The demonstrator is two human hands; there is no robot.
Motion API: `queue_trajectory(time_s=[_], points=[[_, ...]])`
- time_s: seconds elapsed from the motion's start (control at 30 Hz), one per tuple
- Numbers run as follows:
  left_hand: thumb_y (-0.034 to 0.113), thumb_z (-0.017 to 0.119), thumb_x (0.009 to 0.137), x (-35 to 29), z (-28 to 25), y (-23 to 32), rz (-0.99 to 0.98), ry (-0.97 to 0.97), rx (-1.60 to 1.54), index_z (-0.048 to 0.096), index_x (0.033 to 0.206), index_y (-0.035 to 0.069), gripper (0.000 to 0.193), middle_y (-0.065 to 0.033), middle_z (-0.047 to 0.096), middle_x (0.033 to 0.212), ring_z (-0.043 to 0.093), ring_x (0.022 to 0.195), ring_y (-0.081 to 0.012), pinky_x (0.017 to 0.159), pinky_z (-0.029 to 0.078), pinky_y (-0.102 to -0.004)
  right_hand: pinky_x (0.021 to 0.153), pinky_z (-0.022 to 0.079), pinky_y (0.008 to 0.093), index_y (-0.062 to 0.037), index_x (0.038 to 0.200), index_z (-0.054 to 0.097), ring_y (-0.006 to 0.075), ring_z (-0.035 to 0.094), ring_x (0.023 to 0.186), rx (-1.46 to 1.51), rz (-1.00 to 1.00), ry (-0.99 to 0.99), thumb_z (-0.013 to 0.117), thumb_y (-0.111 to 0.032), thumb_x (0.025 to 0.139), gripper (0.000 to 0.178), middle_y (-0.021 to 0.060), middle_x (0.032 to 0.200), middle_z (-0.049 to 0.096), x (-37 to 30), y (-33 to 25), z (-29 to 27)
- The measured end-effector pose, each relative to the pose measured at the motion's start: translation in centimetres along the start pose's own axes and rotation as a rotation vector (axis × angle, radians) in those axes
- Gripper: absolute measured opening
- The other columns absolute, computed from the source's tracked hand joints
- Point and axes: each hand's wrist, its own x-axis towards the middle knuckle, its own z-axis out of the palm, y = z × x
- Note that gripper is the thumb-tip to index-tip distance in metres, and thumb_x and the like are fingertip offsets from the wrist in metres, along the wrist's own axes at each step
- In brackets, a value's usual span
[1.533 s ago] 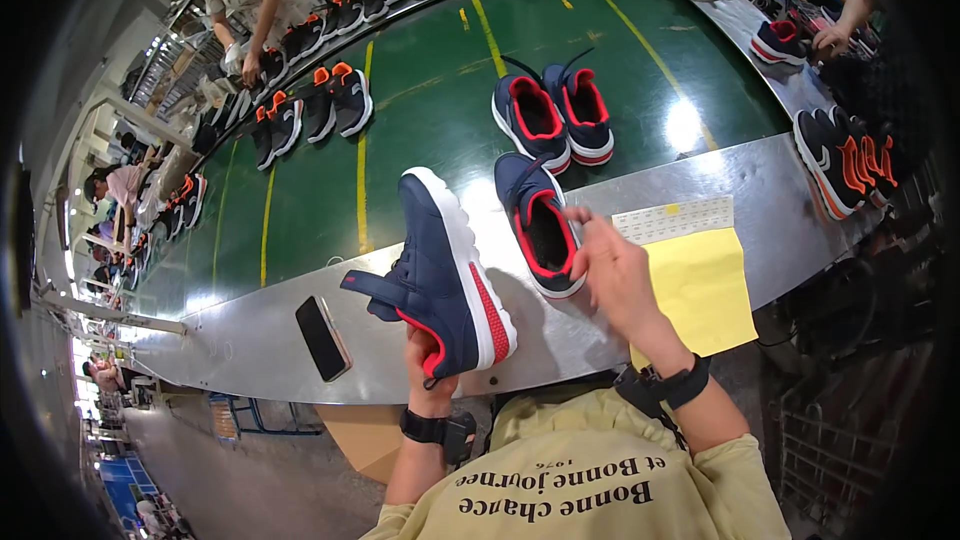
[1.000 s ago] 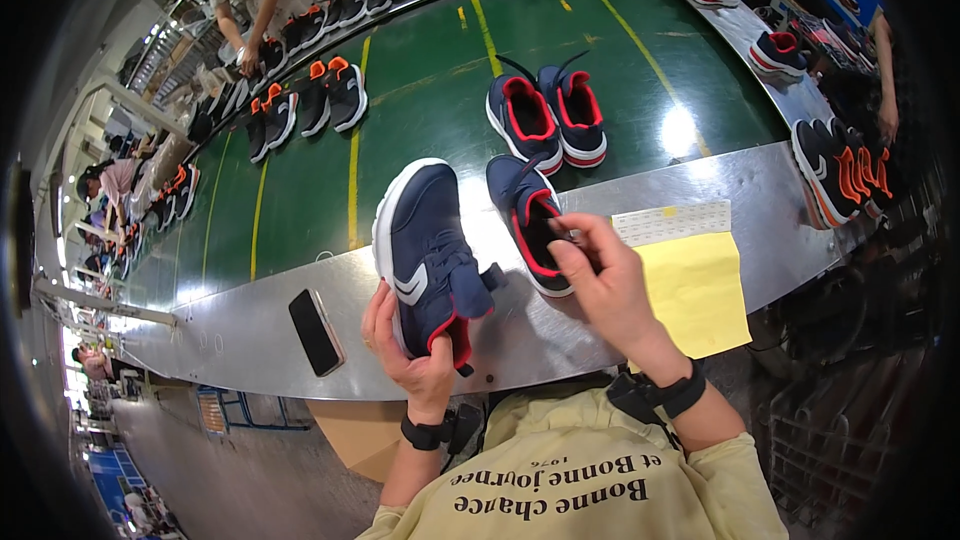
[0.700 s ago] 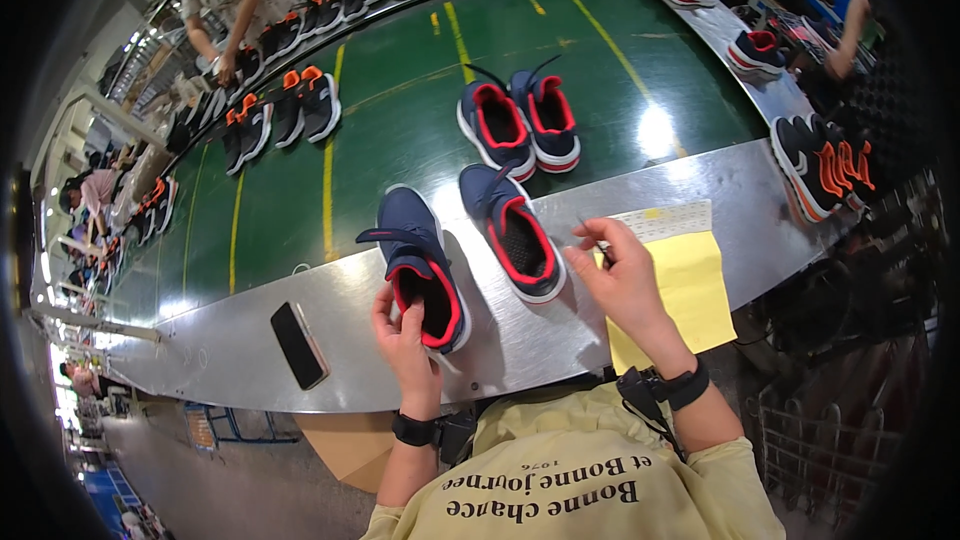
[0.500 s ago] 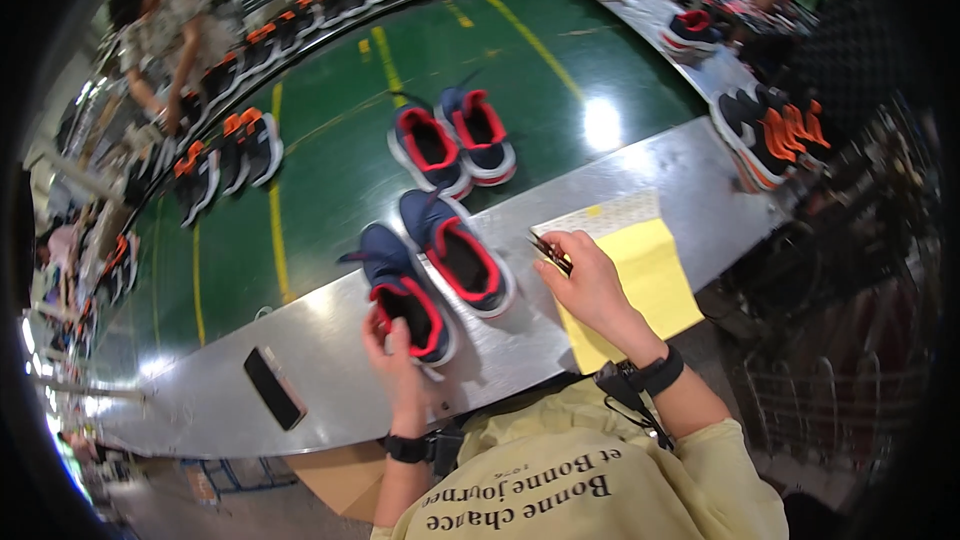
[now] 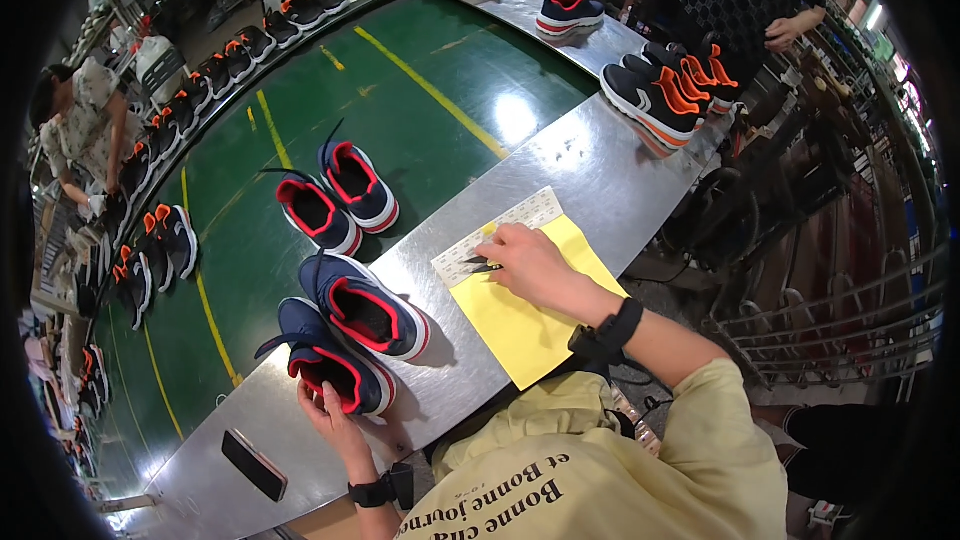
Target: Inspecting finished shoes at a factory workstation, checking quality and recording counts in a logbook.
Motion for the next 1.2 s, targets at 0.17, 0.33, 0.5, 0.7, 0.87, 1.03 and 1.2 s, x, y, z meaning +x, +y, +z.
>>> queue_trajectory(time_s=[0.17, 0.33, 0.5, 0.7, 0.87, 1.03, 1.2], points=[[0.026, 0.051, 0.094, -0.2, 0.1, -0.1, -0.006, 0.016, 0.054, 0.036, 0.132, 0.002, 0.047, -0.0114, 0.048, 0.12, 0.048, 0.107, -0.0182, 0.09, 0.041, -0.0294, 0.076, 0.048, 0.0387, -0.0075, 0.101, 0.063, 0.0299, 0.058, 0.089, -0.075, -0.087, 0.035, 0.067, -0.013, 0.076, 0.026, 0.0101, 0.098, 0.06, 1.3, 2.9, 1.3], [0.022, 0.052, 0.093, -0.3, 0.0, 0.6, -0.025, 0.023, 0.107, 0.038, 0.13, 0.001, 0.045, -0.0125, 0.045, 0.124, 0.048, 0.108, -0.0213, 0.087, 0.043, -0.0323, 0.069, 0.05, 0.0393, -0.0078, 0.091, 0.064, 0.0292, 0.059, 0.084, -0.046, -0.156, 0.023, 0.058, -0.013, 0.081, 0.013, 0.0096, 0.084, 0.058, 5.3, 4.6, 1.9], [0.022, 0.052, 0.092, -0.3, 0.7, 0.3, 0.026, 0.015, 0.132, 0.039, 0.129, 0.0, 0.045, -0.0134, 0.044, 0.126, 0.049, 0.106, -0.0227, 0.085, 0.044, -0.0321, 0.067, 0.05, 0.0378, -0.0085, 0.09, 0.063, 0.0271, 0.059, 0.081, -0.166, -0.218, 0.031, 0.057, -0.012, 0.079, 0.013, 0.007, 0.083, 0.059, 4.5, 6.4, 4.0], [0.02, 0.053, 0.092, 0.0, 0.5, 0.7, 0.04, 0.04, 0.157, 0.039, 0.129, 0.0, 0.045, -0.0137, 0.045, 0.124, 0.05, 0.106, -0.023, 0.084, 0.045, -0.033, 0.06, 0.05, 0.0333, -0.0077, 0.081, 0.06, 0.0226, 0.06, 0.071, -0.187, -0.374, 0.26, 0.061, -0.012, 0.075, 0.007, 0.0039, 0.08, 0.06, 4.8, 5.7, 4.5], [0.019, 0.056, 0.09, -0.2, 0.4, 0.8, 0.021, 0.068, 0.179, 0.04, 0.126, -0.002, 0.045, -0.0137, 0.047, 0.118, 0.05, 0.101, -0.0215, 0.082, 0.046, -0.0327, 0.054, 0.048, 0.0387, -0.0103, 0.078, 0.059, 0.0282, 0.059, 0.064, -0.184, -0.222, 0.145, 0.061, -0.016, 0.075, 0.007, 0.0069, 0.076, 0.058, 5.5, 4.8, 3.8], [0.02, 0.062, 0.086, 0.1, 1.0, 0.4, 0.043, 0.062, 0.095, 0.041, 0.123, -0.003, 0.049, -0.013, 0.045, 0.117, 0.056, 0.092, -0.0201, 0.075, 0.049, -0.0298, 0.055, 0.048, 0.039, -0.0102, 0.078, 0.061, 0.0281, 0.062, 0.065, -0.013, -0.098, 0.171, 0.063, -0.016, 0.074, 0.008, 0.0064, 0.075, 0.062, 5.7, 6.0, 3.1], [0.025, 0.066, 0.085, -0.7, 0.7, 1.7, -0.092, 0.016, 0.032, 0.04, 0.122, -0.004, 0.054, -0.0124, 0.042, 0.113, 0.057, 0.082, -0.0177, 0.063, 0.052, -0.0278, 0.058, 0.05, 0.0372, -0.0079, 0.078, 0.062, 0.0266, 0.064, 0.066, 0.092, 0.117, 0.152, 0.065, -0.016, 0.076, 0.009, 0.0089, 0.073, 0.065, 6.8, 5.3, 2.1]])
